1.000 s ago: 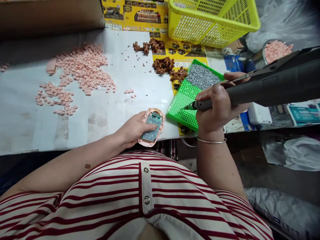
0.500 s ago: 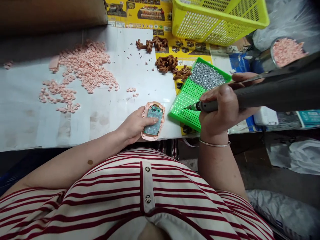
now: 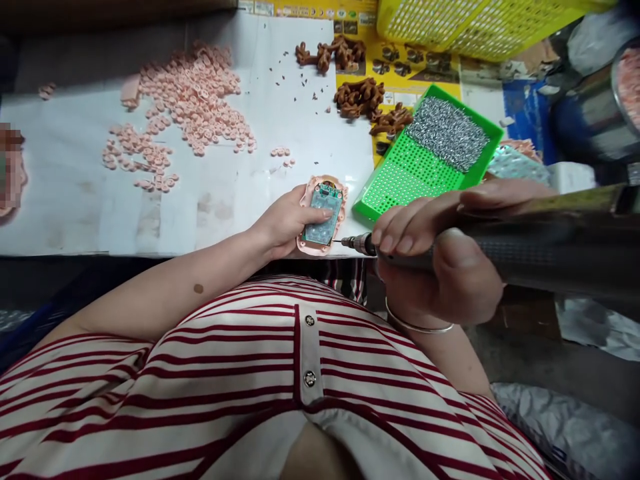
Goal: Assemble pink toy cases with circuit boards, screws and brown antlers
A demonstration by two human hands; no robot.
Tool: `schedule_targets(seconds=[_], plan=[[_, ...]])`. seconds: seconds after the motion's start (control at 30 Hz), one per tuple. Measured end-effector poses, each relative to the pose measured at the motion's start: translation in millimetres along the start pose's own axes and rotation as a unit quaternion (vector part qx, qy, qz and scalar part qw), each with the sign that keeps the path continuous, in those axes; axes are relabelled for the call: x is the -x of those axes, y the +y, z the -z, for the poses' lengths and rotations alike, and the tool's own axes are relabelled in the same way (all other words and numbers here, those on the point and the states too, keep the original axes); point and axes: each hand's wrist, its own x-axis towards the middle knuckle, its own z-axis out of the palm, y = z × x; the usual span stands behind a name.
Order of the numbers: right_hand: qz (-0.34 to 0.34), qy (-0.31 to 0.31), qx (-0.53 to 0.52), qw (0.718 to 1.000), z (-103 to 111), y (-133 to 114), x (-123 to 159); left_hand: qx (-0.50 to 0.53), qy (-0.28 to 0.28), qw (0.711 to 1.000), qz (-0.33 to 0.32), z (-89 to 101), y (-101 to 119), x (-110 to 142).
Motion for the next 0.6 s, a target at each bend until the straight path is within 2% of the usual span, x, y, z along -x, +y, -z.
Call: schedule_targets(seconds=[0.1, 0.27, 0.47, 0.6], plan=[[0.049, -0.001, -0.040, 0.998, -1.5, 4.9, 1.8, -0.002, -0.007, 1.000, -0.002, -1.7, 2.0, 1.9], [0.072, -0.012, -0.030, 0.997, 2.2, 12.4, 2.9, -0.006, -0.015, 1.000, -0.007, -1.9, 2.5, 2.4], [0.028, -0.005, 0.022, 0.999, 7.9, 20.4, 8.2, -0.014, -0.011, 1.000, -0.012, -0.9, 0.6, 1.3], [0.027, -0.024, 0.000, 0.999, 10.4, 22.5, 10.3, -0.013, -0.016, 1.000, -0.007, -1.2, 1.4, 1.2]])
